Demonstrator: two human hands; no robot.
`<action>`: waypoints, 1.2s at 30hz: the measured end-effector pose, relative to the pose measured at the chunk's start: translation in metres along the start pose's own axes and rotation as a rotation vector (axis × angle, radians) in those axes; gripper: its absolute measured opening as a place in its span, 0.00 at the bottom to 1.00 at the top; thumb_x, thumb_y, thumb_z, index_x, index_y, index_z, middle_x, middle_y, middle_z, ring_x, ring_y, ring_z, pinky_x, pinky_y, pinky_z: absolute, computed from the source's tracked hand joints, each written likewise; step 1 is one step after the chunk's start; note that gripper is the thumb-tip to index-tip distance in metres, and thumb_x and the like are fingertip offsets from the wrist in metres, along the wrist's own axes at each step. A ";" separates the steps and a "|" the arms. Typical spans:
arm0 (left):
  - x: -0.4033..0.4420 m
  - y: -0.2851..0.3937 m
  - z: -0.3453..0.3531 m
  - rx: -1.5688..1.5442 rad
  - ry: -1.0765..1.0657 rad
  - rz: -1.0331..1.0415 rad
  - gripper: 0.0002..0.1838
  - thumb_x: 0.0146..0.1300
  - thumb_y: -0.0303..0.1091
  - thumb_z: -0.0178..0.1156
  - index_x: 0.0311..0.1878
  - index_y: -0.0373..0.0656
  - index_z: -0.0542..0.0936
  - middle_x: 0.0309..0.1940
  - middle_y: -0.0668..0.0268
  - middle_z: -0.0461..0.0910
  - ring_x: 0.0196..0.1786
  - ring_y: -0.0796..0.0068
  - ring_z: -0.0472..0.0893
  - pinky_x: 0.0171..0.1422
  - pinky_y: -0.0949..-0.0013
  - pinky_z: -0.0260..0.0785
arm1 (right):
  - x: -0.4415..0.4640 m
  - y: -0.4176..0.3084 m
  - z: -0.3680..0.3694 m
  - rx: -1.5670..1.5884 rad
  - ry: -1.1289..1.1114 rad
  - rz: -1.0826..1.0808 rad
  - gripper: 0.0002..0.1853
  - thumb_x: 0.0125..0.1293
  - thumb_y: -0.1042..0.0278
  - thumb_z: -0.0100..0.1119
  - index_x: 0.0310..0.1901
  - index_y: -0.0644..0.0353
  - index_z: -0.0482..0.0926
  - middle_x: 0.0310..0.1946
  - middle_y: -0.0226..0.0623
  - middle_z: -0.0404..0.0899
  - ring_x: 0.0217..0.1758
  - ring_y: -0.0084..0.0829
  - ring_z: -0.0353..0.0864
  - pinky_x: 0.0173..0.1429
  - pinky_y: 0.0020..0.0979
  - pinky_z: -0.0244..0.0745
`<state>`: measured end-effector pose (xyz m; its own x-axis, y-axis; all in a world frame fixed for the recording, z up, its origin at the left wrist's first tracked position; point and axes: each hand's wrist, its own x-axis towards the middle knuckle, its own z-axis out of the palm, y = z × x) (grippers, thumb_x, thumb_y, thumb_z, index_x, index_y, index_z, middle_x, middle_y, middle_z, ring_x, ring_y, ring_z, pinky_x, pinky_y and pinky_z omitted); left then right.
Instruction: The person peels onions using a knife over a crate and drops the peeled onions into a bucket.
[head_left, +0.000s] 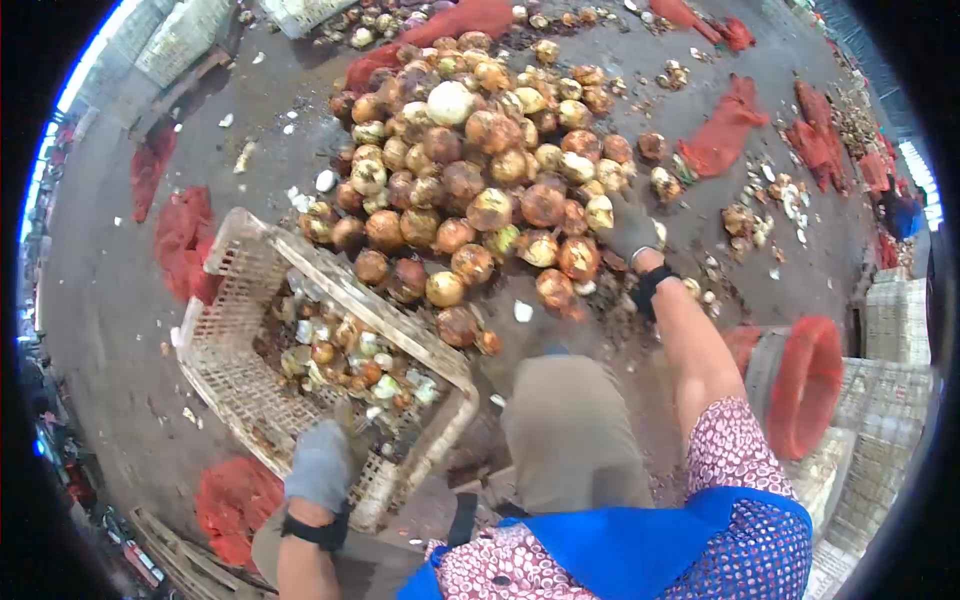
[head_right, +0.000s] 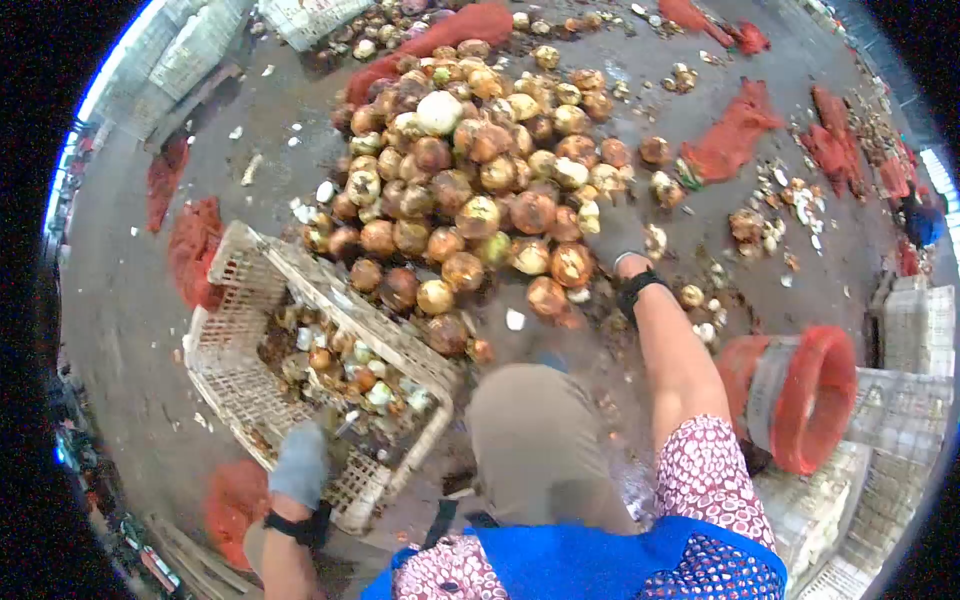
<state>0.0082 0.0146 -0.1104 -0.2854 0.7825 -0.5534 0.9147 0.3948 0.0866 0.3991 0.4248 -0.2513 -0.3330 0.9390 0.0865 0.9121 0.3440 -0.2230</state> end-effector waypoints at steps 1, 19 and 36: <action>0.000 -0.012 0.007 0.043 -0.014 0.007 0.18 0.63 0.45 0.62 0.45 0.39 0.78 0.36 0.45 0.84 0.42 0.43 0.84 0.47 0.48 0.77 | 0.018 -0.001 0.012 -0.090 -0.026 -0.038 0.32 0.51 0.52 0.73 0.58 0.54 0.78 0.66 0.49 0.71 0.65 0.50 0.74 0.64 0.45 0.73; 0.006 0.031 -0.049 -0.370 0.116 0.020 0.24 0.68 0.38 0.61 0.64 0.38 0.73 0.49 0.48 0.83 0.49 0.55 0.85 0.51 0.60 0.77 | -0.008 -0.075 -0.020 1.472 -0.139 0.521 0.21 0.56 0.61 0.73 0.49 0.61 0.80 0.40 0.34 0.84 0.40 0.27 0.84 0.46 0.28 0.81; -0.050 -0.003 -0.090 -1.680 0.542 0.289 0.25 0.79 0.49 0.47 0.67 0.39 0.70 0.56 0.62 0.77 0.56 0.72 0.78 0.58 0.66 0.74 | -0.130 -0.417 -0.223 0.757 -0.145 -1.072 0.47 0.43 0.65 0.76 0.68 0.61 0.64 0.61 0.53 0.71 0.62 0.52 0.75 0.65 0.39 0.73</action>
<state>-0.0059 0.0177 -0.0083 -0.5543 0.8272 -0.0923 -0.1975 -0.0230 0.9800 0.1151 0.1580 0.0466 -0.8673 0.1773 0.4652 -0.1604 0.7852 -0.5982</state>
